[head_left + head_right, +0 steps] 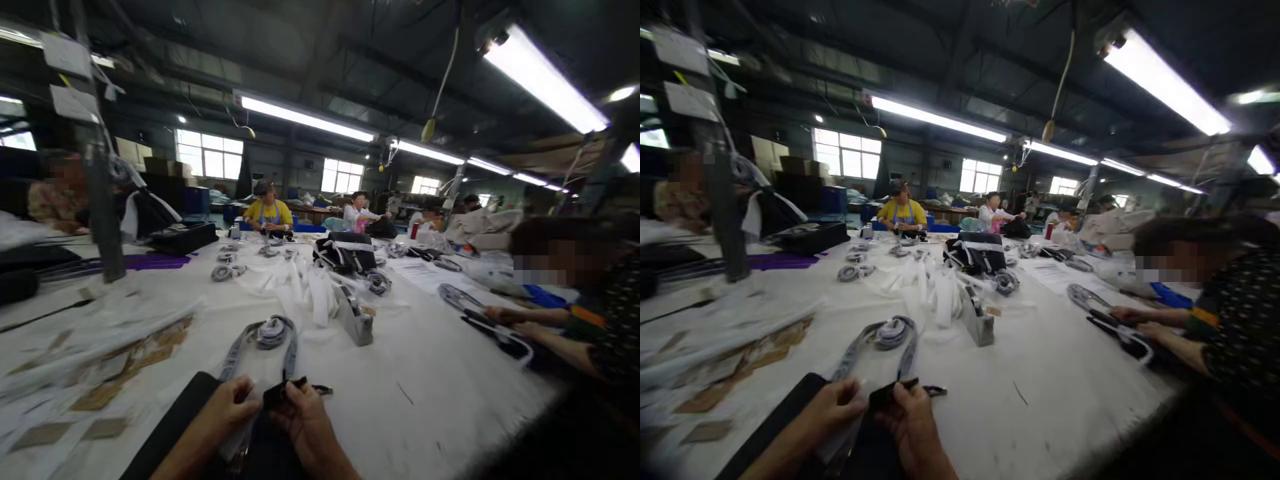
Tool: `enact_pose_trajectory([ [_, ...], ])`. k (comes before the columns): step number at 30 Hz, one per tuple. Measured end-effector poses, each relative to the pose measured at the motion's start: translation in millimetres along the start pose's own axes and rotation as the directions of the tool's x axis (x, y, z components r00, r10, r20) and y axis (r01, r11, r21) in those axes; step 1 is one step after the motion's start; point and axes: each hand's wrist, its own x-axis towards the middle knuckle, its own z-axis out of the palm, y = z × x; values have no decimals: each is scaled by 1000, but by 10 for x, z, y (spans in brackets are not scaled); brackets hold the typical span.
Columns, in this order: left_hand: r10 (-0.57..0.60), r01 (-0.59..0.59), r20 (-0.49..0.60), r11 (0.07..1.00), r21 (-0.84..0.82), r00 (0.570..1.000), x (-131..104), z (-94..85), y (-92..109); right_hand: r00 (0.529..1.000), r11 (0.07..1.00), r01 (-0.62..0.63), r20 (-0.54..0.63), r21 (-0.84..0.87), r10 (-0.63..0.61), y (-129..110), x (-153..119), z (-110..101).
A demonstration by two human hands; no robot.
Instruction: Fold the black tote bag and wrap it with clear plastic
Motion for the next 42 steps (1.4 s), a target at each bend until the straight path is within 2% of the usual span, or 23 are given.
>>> enact_pose_trajectory([
  [4, -50, 50, -6, 999, 15, 999, -77, 100, -41, 1000, 1000, 14, -8, -27, -15, 31, -9, 27],
  [8, -97, 99, 36, 994, -46, 995, -118, 145, -165, 999, 996, 43, -19, -73, -44, 35, -24, 38],
  [13, -154, 160, 57, 980, -120, 986, -222, 153, -215, 995, 997, 73, -66, 8, -72, 4, -49, 53],
  [17, -143, 146, 33, 979, -142, 989, -322, 158, -140, 993, 998, 63, -106, 26, -60, -40, -73, 46],
  [22, -146, 155, 69, 978, -137, 987, -341, 151, -133, 991, 998, 36, -128, -44, -41, -47, -69, 28],
  [30, -116, 122, 82, 990, -74, 990, -386, 94, -71, 966, 984, 143, -202, -107, -162, -23, -40, 14],
  [36, -81, 85, 61, 994, -65, 995, -380, 104, -114, 976, 978, 120, -160, -168, -147, -14, -55, 26],
  [42, -102, 107, 61, 991, -83, 993, -352, 132, -145, 988, 973, 87, -109, -215, -112, -5, -72, 30],
])
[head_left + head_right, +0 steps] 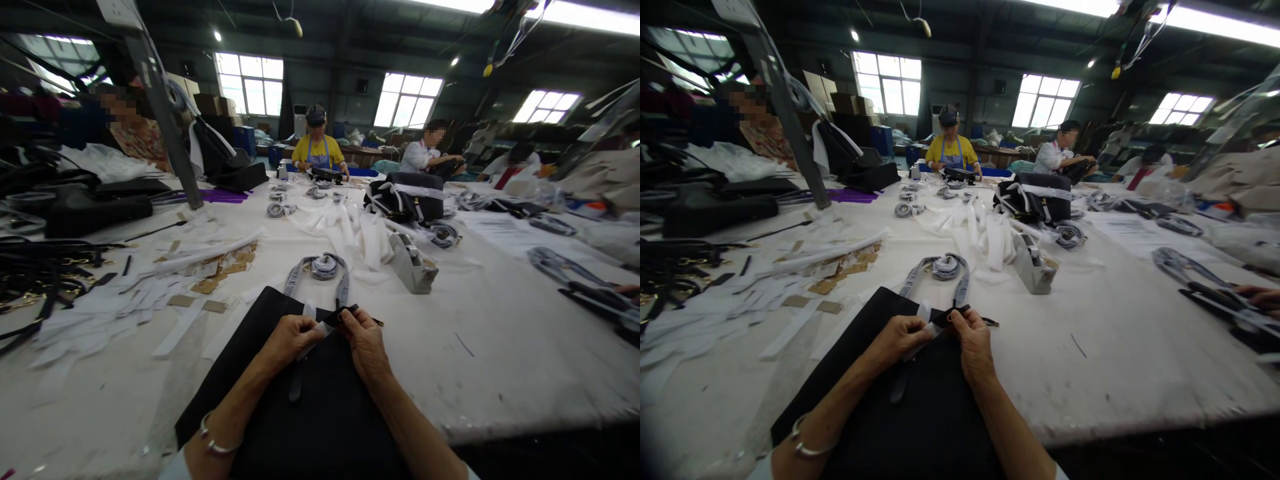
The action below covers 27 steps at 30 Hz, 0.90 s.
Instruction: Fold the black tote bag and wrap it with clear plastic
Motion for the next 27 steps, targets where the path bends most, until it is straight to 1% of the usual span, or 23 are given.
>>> enact_pose_trajectory([
  [2, 2, -2, -4, 1000, -3, 1000, 4, 4, -1, 1000, 1000, -8, 14, -15, 8, -5, -6, 7],
  [7, -14, 14, -20, 1000, 2, 1000, -3, -9, 4, 1000, 1000, 7, -25, -6, -7, 7, -3, 6],
  [11, -35, 35, -68, 999, -1, 997, -9, -19, 8, 999, 998, 13, -29, -59, -15, 33, 3, 6],
  [14, -64, 61, -80, 998, -31, 995, -10, -14, 11, 998, 996, 18, -51, -86, -22, 22, -7, 31],
  [16, -60, 58, -84, 998, -32, 995, -9, -4, 19, 998, 996, 14, -63, -90, -20, 8, -15, 47],
  [18, -49, 47, -85, 998, -29, 995, -7, 13, 36, 999, 994, 14, -46, -108, -19, -1, -20, 54],
  [22, -58, 55, -81, 998, -42, 995, 0, 62, 72, 999, 991, 14, 36, -130, -10, 2, -21, 62],
  [27, -75, 73, -95, 997, -23, 993, 67, 100, 8, 999, 997, 15, 50, -70, -12, 15, 20, 67],
])
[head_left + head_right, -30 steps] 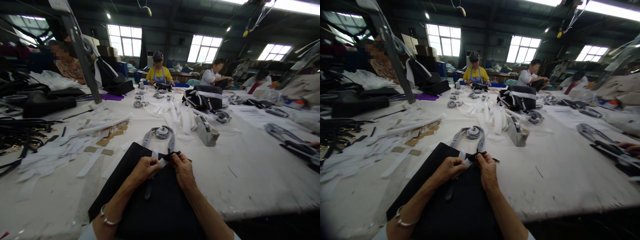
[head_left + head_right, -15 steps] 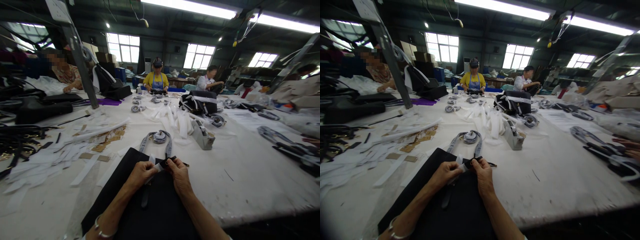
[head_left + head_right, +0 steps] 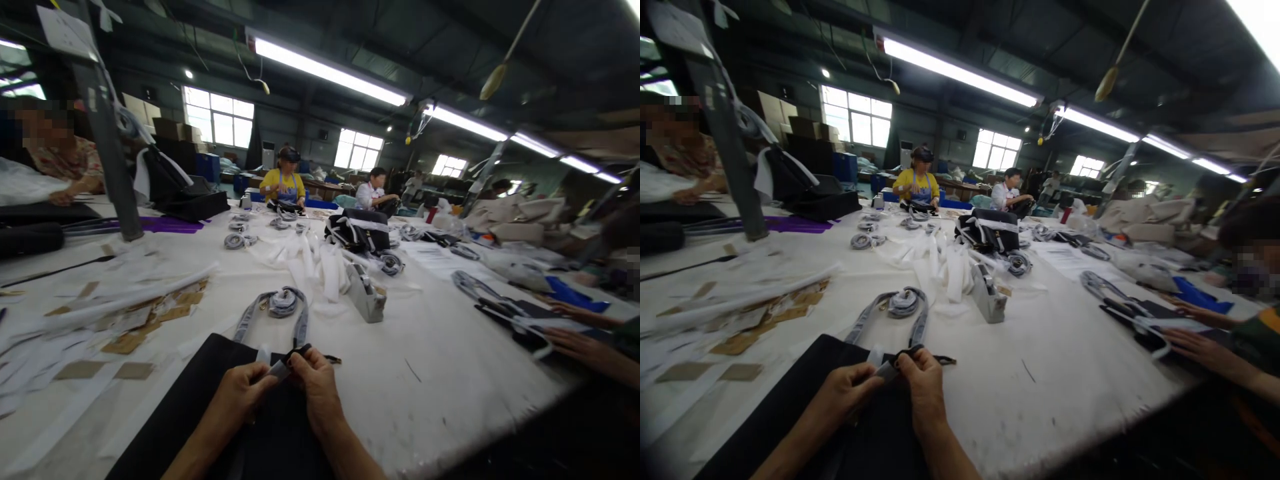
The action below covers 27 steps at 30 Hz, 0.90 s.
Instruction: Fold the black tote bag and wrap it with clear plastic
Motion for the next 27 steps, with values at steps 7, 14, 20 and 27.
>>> enact_pose_trajectory([
  [7, 306, -292, -52, 939, 184, 951, 28, -13, 51, 995, 995, -90, -27, 47, 92, -22, 34, -16],
  [14, -2, 20, 150, 992, -122, 989, 98, 10, 5, 999, 998, -37, -39, -45, 35, 16, 39, -31],
  [20, -23, 30, 109, 998, -59, 994, 152, 32, -35, 999, 989, -29, -50, -145, 22, -19, 9, -9],
  [27, 236, -232, 6, 946, 226, 972, 49, 26, 160, 999, 998, -32, 3, -53, 32, -23, 16, -30],
])
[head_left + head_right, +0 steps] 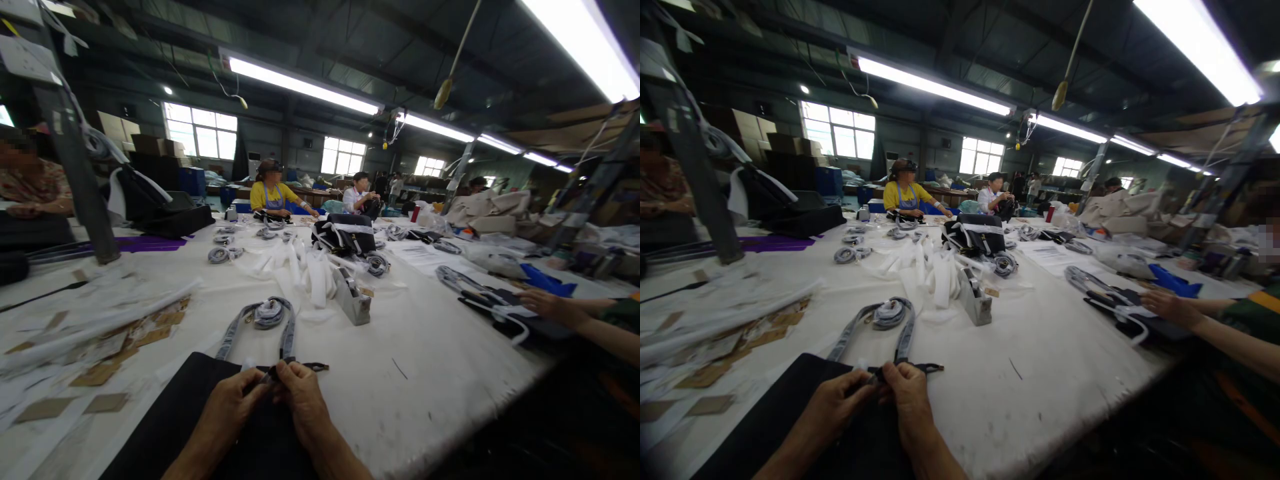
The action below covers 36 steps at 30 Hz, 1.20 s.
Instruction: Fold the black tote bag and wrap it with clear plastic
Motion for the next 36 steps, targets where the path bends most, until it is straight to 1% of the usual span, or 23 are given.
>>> enact_pose_trajectory([
  [2, -27, 28, 18, 999, -45, 999, 14, 10, 15, 1000, 998, -24, 10, 67, 23, 18, 21, -12],
  [4, -97, 105, 59, 985, -139, 993, 39, 33, -8, 1000, 995, -24, 0, 98, 24, 35, 38, -18],
  [6, -195, 225, 137, 940, -257, 971, 67, 60, -53, 1000, 996, -10, -19, 90, 11, 49, 46, -21],
  [8, -260, 326, 219, 874, -361, 940, 89, 83, -92, 999, 998, 0, -43, 65, 2, 57, 47, -21],
  [10, -274, 362, 258, 836, -413, 927, 101, 98, -97, 998, 999, 9, -56, 41, -7, 54, 40, -17],
  [12, -258, 337, 238, 850, -405, 936, 108, 105, -62, 998, 1000, 4, -56, 19, -3, 40, 29, -11],
  [14, -243, 296, 186, 886, -357, 952, 118, 112, -4, 999, 1000, -9, -50, 5, 9, 24, 22, -6],
  [16, -224, 261, 145, 908, -329, 964, 132, 126, 44, 999, 1000, -16, -47, 26, 17, 19, 28, -9],
  [19, -201, 243, 153, 905, -349, 968, 147, 164, 60, 996, 988, -57, -54, 142, 66, 33, 62, -23],
  [22, -215, 270, 182, 887, -375, 959, 148, 196, 31, 989, 966, -108, -71, 233, 128, 52, 100, -37],
  [25, -242, 297, 188, 883, -365, 952, 162, 207, 7, 990, 979, -99, -85, 175, 115, 75, 117, -44],
  [29, -236, 281, 170, 901, -330, 957, 235, 202, -9, 996, 995, -71, -53, 76, 75, 117, 114, -52],
  [31, -210, 243, 141, 928, -283, 968, 273, 194, -15, 996, 995, -63, -56, 71, 67, 125, 109, -55],
  [33, -177, 190, 85, 963, -193, 981, 291, 182, -15, 995, 995, -63, -71, 83, 69, 113, 105, -54],
  [36, -125, 127, 37, 989, -77, 992, 277, 170, 10, 984, 976, -112, -115, 187, 135, 69, 101, -52],
])
